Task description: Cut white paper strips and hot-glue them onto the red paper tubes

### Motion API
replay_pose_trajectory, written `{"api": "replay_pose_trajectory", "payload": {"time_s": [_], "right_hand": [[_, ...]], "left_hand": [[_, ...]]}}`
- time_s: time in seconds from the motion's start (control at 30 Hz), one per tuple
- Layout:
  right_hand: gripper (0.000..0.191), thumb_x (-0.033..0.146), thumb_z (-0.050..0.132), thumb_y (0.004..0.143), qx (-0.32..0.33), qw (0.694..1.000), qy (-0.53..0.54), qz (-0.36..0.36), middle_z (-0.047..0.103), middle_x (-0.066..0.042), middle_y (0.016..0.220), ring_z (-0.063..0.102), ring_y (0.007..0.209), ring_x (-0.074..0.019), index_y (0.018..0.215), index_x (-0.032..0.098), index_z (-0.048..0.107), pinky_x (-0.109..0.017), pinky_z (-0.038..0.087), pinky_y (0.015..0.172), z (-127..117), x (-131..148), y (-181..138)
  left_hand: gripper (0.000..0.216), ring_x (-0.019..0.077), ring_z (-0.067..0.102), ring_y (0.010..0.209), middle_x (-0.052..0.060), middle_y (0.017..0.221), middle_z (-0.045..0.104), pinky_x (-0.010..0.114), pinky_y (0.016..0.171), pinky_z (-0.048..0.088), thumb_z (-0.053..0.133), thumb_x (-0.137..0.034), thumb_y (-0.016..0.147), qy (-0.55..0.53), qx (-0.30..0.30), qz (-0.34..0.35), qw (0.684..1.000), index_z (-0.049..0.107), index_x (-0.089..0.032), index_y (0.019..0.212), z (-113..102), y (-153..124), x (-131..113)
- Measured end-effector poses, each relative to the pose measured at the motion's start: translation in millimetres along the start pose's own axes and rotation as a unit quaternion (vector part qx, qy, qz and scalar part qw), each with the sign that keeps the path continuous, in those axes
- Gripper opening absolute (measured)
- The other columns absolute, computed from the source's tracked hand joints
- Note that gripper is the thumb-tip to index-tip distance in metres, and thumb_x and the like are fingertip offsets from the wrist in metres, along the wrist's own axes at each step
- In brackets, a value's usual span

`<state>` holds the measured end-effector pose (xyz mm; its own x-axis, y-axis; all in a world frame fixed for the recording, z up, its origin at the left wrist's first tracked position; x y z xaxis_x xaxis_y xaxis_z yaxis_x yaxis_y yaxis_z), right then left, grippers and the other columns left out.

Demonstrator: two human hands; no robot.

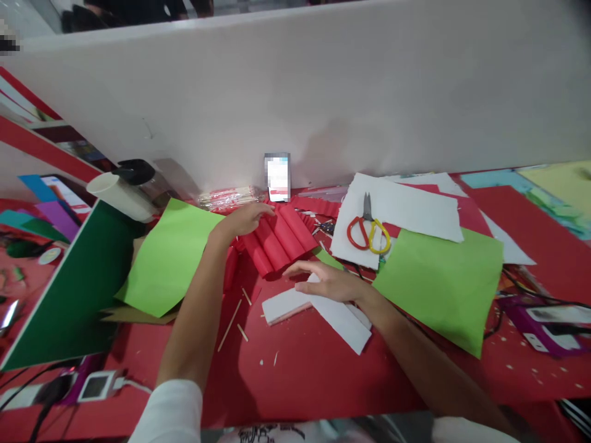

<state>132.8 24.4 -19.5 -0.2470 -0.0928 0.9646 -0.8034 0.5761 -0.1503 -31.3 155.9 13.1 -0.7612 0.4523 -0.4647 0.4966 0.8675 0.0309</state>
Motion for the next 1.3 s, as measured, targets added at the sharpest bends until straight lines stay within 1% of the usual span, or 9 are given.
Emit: {"api": "replay_pose_trajectory", "payload": {"time_s": [0.1,0.23,0.37,0.47,0.67,0.87,1.0,1.13,1.3], "right_hand": [[0.034,0.047,0.066,0.095,-0.06,0.998,0.014,0.004,0.073,-0.009,0.116,0.066,0.112,-0.0247,0.118,0.021,0.069,-0.043,0.05,0.103,-13.0,-2.9,-1.4],[0.03,0.05,0.063,0.094,-0.233,0.971,0.048,-0.005,0.066,-0.004,0.102,0.062,0.101,-0.0223,0.107,0.024,0.065,-0.039,0.049,0.098,-48.1,-6.3,-8.3],[0.033,0.055,0.063,0.093,-0.383,0.92,0.074,-0.035,0.063,-0.003,0.099,0.061,0.098,-0.0223,0.104,0.024,0.061,-0.037,0.048,0.094,-65.9,-4.2,-14.8],[0.033,0.056,0.063,0.093,-0.446,0.889,0.081,-0.059,0.063,-0.004,0.102,0.061,0.097,-0.0219,0.102,0.025,0.057,-0.035,0.049,0.091,-66.3,0.1,-15.2],[0.032,0.049,0.066,0.089,-0.4,0.88,0.246,-0.078,0.055,0.001,0.091,0.06,0.077,-0.0172,0.105,0.027,0.05,-0.03,0.051,0.07,-55.7,-9.5,-4.1],[0.04,0.028,0.075,0.074,-0.284,0.935,0.213,-0.008,0.056,0.0,0.105,0.066,0.076,-0.0155,0.108,0.027,0.055,-0.032,0.057,0.068,-30.6,-16.3,-1.0],[0.028,0.034,0.076,0.08,-0.228,0.965,0.127,-0.005,0.064,-0.002,0.102,0.068,0.088,-0.0182,0.101,0.024,0.059,-0.033,0.059,0.079,-2.6,-10.3,9.6],[0.028,0.037,0.07,0.09,-0.208,0.974,0.08,-0.034,0.069,-0.008,0.126,0.069,0.119,-0.024,0.114,0.025,0.062,-0.044,0.055,0.108,15.2,0.3,15.0],[0.041,0.058,0.054,0.102,-0.229,0.97,0.073,-0.042,0.073,-0.011,0.13,0.07,0.122,-0.0274,0.123,0.025,0.065,-0.047,0.054,0.109,5.2,7.6,0.3]], "left_hand": [[0.041,0.0249,0.063,0.127,0.01,0.137,0.069,0.045,0.112,0.049,0.039,-0.013,0.097,0.049,-0.044,-0.003,0.998,0.071,-0.02,0.123,-8.7,-13.0,-11.4],[0.028,0.027,0.067,0.114,0.013,0.119,0.072,0.045,0.103,0.052,0.047,-0.028,0.102,0.006,-0.082,0.003,0.997,0.071,-0.018,0.112,-19.8,-37.5,-51.8],[0.046,0.0263,0.072,0.096,0.011,0.11,0.076,0.038,0.084,0.056,0.06,-0.053,0.098,-0.158,0.03,-0.005,0.987,0.063,-0.02,0.129,12.9,-49.6,-101.4],[0.071,0.0289,0.071,0.085,0.009,0.099,0.076,0.038,0.072,0.053,0.073,-0.058,0.087,-0.167,0.084,-0.029,0.982,0.052,-0.021,0.143,41.3,-50.2,-118.9],[0.047,0.0284,0.07,0.093,0.009,0.105,0.073,0.041,0.078,0.056,0.073,-0.041,0.09,-0.264,0.024,0.002,0.964,0.057,-0.021,0.13,34.5,-45.9,-112.0],[0.053,0.0248,0.069,0.102,0.01,0.12,0.068,0.033,0.074,0.059,0.077,-0.031,0.086,-0.35,-0.117,-0.065,0.927,0.056,-0.022,0.134,-26.4,-71.2,-65.2],[0.042,0.0167,0.067,0.075,0.005,0.095,0.067,0.028,0.06,0.056,0.078,-0.034,0.084,-0.397,-0.124,-0.133,0.9,0.061,-0.019,0.119,-33.7,-84.1,-36.8],[0.036,0.0143,0.065,0.07,0.001,0.087,0.064,0.026,0.058,0.056,0.083,-0.029,0.076,-0.433,-0.133,-0.155,0.878,0.056,-0.019,0.098,-31.3,-86.6,-24.8],[0.046,0.0138,0.063,0.081,0.005,0.105,0.066,0.025,0.063,0.056,0.081,-0.027,0.077,-0.441,-0.133,-0.138,0.877,0.063,-0.019,0.118,-30.5,-83.5,-30.1]]}}
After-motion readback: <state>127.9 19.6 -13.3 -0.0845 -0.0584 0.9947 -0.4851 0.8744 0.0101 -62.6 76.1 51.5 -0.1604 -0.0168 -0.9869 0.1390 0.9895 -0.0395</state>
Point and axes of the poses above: each hand's wrist, its own y-axis towards the middle knuckle, its own z-axis out of the palm, x = y × z, the point moved 10 cm from there along y, towards the middle knuckle
